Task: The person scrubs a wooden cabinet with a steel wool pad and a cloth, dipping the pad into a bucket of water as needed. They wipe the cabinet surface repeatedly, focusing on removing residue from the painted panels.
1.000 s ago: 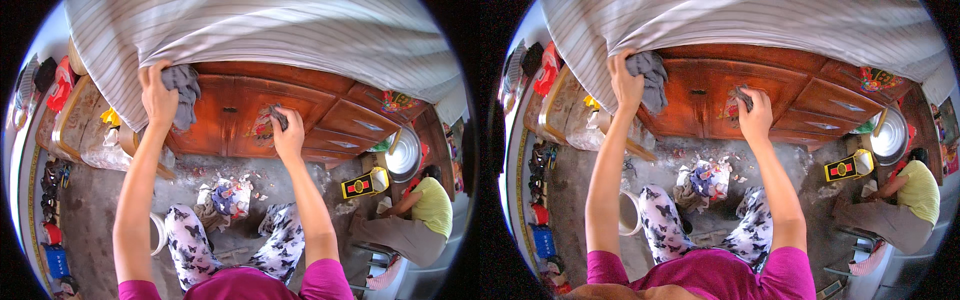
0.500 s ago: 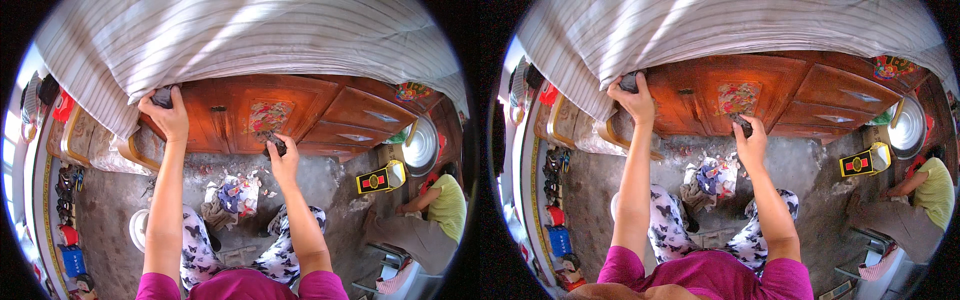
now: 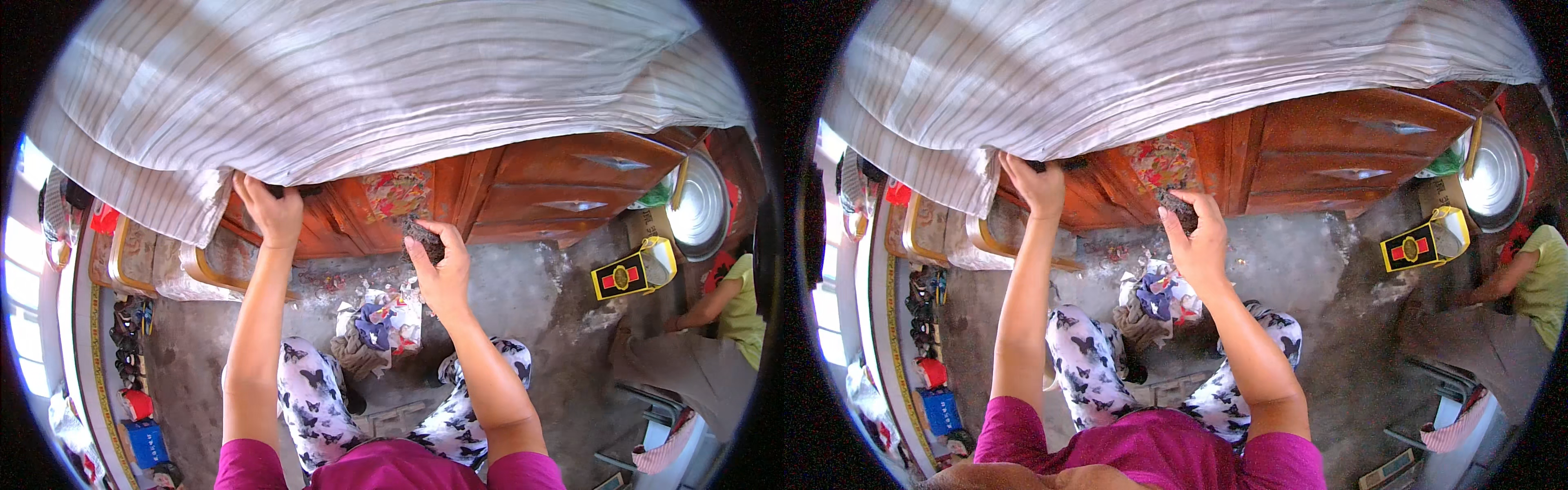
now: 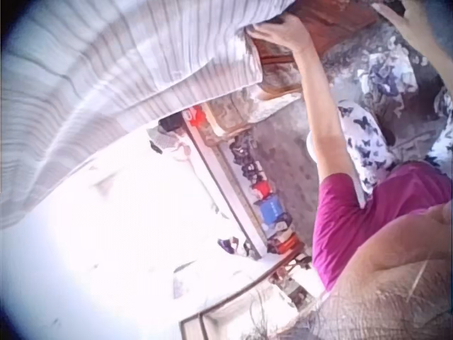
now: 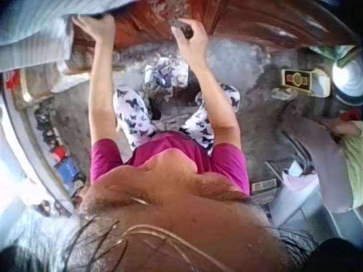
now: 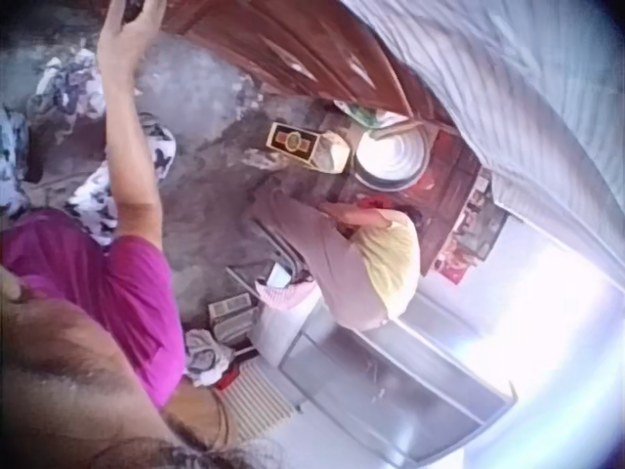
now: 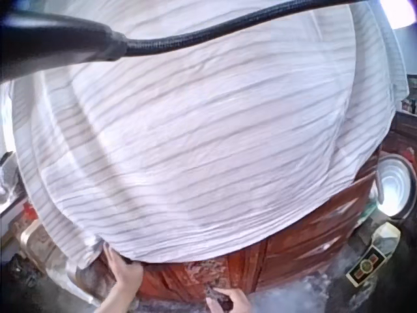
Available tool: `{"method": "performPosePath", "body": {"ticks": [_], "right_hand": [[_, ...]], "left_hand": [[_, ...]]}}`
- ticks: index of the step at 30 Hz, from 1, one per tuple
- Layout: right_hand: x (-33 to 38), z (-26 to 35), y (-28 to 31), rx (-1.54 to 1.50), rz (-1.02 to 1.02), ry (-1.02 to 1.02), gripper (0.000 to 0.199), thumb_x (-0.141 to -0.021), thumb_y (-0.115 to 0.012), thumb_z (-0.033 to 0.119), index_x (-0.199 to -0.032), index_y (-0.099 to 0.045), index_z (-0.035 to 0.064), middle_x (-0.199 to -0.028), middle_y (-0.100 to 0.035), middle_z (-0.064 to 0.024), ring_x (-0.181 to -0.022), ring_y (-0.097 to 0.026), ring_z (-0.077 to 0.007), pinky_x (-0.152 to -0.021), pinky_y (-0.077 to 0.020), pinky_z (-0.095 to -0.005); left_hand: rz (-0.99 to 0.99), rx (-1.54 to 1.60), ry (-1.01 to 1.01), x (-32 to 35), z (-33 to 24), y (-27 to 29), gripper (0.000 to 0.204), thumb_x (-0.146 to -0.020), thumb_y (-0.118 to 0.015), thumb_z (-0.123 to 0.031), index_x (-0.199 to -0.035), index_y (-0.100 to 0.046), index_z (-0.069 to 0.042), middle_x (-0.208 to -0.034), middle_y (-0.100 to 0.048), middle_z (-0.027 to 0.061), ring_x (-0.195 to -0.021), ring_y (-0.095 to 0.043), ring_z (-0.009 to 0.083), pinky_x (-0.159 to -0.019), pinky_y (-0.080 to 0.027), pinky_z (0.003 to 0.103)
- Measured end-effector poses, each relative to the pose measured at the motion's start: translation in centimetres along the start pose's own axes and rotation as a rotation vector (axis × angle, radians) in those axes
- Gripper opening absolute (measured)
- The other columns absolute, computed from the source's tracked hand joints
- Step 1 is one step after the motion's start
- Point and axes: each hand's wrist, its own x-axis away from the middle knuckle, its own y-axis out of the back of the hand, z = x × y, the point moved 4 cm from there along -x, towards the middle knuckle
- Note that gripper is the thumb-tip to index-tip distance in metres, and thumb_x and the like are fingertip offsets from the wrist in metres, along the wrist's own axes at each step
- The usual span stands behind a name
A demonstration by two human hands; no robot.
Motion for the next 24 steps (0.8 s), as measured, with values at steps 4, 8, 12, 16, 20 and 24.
{"method": "performPosePath", "body": {"ticks": [4,8,12,16,20,24], "right_hand": [[0.1,0.2,-0.3,-0.03,0.0,0.002,0.028,-0.092,-0.078,0.017,-0.113,-0.069,-0.0003,-0.105,-0.07,-0.0103,-0.099,-0.066,-0.0195,-0.09,-0.0502,-0.0315],[0.3,-0.4,-0.5,-0.022,-0.016,0.024,0.027,-0.09,-0.077,0.016,-0.113,-0.069,0.0025,-0.105,-0.069,-0.0149,-0.097,-0.068,-0.0306,-0.087,-0.0526,-0.0376],[0.5,-0.8,-1.5,0.016,0.057,-0.035,0.029,-0.091,-0.075,0.015,-0.114,-0.068,0.0,-0.106,-0.068,-0.0181,-0.099,-0.067,-0.0337,-0.089,-0.0516,-0.0404],[1.0,-3.2,-2.1,0.101,0.089,-0.015,0.031,-0.09,-0.075,0.017,-0.113,-0.066,-0.0008,-0.11,-0.068,-0.0194,-0.104,-0.065,-0.0377,-0.094,-0.0498,-0.0439],[0.7,-3.3,-1.8,0.132,0.132,-0.07,0.03,-0.091,-0.075,0.018,-0.113,-0.066,-0.0005,-0.11,-0.069,-0.0181,-0.105,-0.067,-0.0336,-0.093,-0.0505,-0.0411],[1.0,-2.8,-2.6,0.098,0.141,-0.051,0.03,-0.091,-0.075,0.019,-0.114,-0.068,0.0013,-0.11,-0.07,-0.0177,-0.105,-0.067,-0.0325,-0.092,-0.0513,-0.0402]], "left_hand": [[-0.029,-0.032,-0.075,-0.5,-1.3,-0.8,0.064,-0.077,-0.07,0.001,-0.137,-0.049,0.007,-0.139,-0.048,0.0329,-0.133,-0.041,0.0565,-0.113,-0.034,0.063],[0.019,0.208,-0.361,-1.6,-8.2,-3.1,0.044,-0.075,-0.069,0.004,-0.118,-0.071,-0.003,-0.126,-0.063,0.0245,-0.119,-0.059,0.0465,-0.101,-0.049,0.056],[0.141,0.237,-0.731,-3.5,-18.6,-6.6,0.039,-0.082,-0.063,-0.007,-0.122,-0.067,-0.008,-0.118,-0.069,0.016,-0.109,-0.067,0.0349,-0.096,-0.056,0.047],[0.12,-0.133,-0.853,-3.6,-25.1,-9.3,0.054,-0.089,-0.059,-0.022,-0.142,-0.056,-0.012,-0.139,-0.062,0.0158,-0.125,-0.062,0.0327,-0.106,-0.051,0.046],[0.309,0.185,-0.719,-3.8,-22.6,-9.6,0.052,-0.092,-0.058,-0.025,-0.141,-0.058,-0.009,-0.143,-0.059,0.0177,-0.131,-0.057,0.036,-0.112,-0.045,0.05],[0.333,0.381,-0.623,-5.3,-18.2,-7.1,0.052,-0.092,-0.058,-0.022,-0.143,-0.058,-0.01,-0.143,-0.059,0.0164,-0.133,-0.054,0.0373,-0.116,-0.039,0.052]]}}
